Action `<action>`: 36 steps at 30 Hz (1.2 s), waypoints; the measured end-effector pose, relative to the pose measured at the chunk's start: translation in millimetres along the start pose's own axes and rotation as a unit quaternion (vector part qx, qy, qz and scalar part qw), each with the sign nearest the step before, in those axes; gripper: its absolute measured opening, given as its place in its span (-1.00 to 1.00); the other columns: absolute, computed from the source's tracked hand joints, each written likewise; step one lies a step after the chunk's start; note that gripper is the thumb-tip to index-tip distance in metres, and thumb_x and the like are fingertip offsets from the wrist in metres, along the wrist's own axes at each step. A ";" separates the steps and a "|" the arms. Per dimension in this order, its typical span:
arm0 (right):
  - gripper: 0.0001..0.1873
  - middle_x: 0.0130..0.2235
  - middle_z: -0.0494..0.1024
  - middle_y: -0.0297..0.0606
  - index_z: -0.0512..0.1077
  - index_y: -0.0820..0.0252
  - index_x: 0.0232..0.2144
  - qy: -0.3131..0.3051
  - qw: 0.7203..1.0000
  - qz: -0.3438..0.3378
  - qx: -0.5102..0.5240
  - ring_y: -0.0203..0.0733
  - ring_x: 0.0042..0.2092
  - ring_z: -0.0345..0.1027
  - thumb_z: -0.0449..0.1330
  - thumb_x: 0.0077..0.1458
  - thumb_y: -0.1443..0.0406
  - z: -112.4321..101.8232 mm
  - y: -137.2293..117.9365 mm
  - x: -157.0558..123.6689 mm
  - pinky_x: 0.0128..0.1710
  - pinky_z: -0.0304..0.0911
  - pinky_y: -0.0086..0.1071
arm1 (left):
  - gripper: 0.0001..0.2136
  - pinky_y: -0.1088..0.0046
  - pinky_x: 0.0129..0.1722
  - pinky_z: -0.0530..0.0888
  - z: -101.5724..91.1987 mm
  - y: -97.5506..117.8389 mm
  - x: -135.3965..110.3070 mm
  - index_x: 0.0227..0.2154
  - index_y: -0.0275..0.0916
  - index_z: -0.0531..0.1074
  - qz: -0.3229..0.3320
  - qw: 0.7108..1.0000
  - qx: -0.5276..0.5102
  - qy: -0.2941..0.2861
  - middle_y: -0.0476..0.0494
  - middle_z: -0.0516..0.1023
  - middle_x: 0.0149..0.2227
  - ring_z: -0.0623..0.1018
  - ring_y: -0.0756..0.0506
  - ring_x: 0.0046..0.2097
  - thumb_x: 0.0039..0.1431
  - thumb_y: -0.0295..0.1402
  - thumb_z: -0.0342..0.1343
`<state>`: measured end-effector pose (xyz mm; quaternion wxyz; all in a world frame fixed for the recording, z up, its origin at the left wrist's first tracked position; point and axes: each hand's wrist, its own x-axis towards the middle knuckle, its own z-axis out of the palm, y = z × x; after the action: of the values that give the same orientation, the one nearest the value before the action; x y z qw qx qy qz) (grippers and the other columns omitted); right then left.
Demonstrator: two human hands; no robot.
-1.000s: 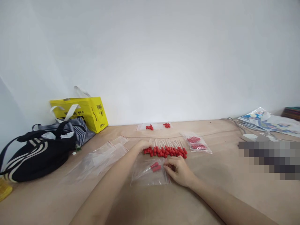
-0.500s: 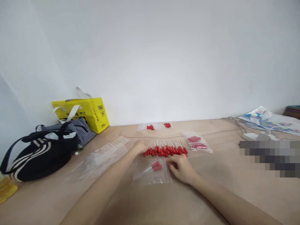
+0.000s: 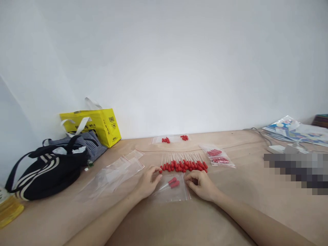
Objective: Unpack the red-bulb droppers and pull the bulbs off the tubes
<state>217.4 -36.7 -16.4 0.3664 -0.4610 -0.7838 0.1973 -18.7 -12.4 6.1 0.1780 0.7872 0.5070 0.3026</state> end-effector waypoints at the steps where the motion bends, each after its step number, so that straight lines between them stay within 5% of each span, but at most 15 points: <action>1: -0.80 -0.49 0.46 -0.35 0.44 0.16 -0.51 0.001 1.000 0.002 0.009 -0.34 -0.48 0.26 0.03 -0.12 0.42 0.0 -0.9 0.0 -0.47 0.13 -0.48 | -0.85 0.35 -0.07 0.30 1.0 1.7 -6.0 -0.31 -0.21 0.36 0.023 1.000 0.005 0.010 -0.12 0.42 -0.21 0.39 -0.09 -0.11 0.05 -0.35 -0.02; 11: -0.82 -0.54 0.45 -0.37 0.47 0.19 -0.45 -0.009 0.998 0.044 0.043 -0.36 -0.51 0.25 0.08 -0.13 0.39 6.8 1.3 1.0 -0.49 0.14 -0.50 | -0.56 0.28 0.04 0.22 4.6 21.6 -31.2 0.01 -0.10 0.19 0.100 0.985 -0.001 -0.137 -0.11 0.29 0.05 0.29 -0.14 0.05 0.03 -0.24 0.03; 20: -0.84 -0.54 0.41 -0.38 0.47 0.07 -0.48 -0.020 0.997 0.030 -0.064 -0.27 -0.41 0.24 0.14 -0.07 0.17 3.1 -10.2 0.9 -0.35 0.05 -0.39 | -0.55 0.28 0.04 0.23 5.3 24.2 -34.1 0.03 -0.08 0.16 0.070 0.983 -0.012 -0.170 -0.10 0.29 0.06 0.30 -0.14 0.05 0.03 -0.23 0.03; 28: -0.85 -0.29 0.38 -0.31 0.42 0.07 -0.35 -0.060 0.992 -0.086 -0.066 -0.24 -0.24 0.20 0.16 -0.07 0.31 9.5 -20.0 -3.5 -0.26 0.02 -0.37 | -0.46 0.27 0.07 0.19 3.4 30.3 -39.0 0.11 -0.06 0.01 0.068 0.979 -0.018 -0.190 -0.08 0.25 0.09 0.24 -0.15 0.09 0.05 -0.23 0.01; 36: -0.83 -0.27 0.37 -0.30 0.30 0.15 -0.37 -0.081 0.976 -0.059 -0.195 -0.20 -0.21 0.12 0.15 -0.05 0.22 8.5 -24.8 -0.4 -0.24 -0.08 -0.30 | -0.45 0.22 0.10 0.13 4.8 27.5 -38.9 0.14 -0.04 -0.06 0.077 0.978 0.000 -0.195 -0.08 0.15 0.15 0.18 -0.16 0.12 0.09 -0.22 -0.04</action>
<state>196.8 -49.1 -6.1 0.2162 -0.4591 -0.8599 0.0555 -8.4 -59.1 7.2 0.2499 0.8677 0.4004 0.1557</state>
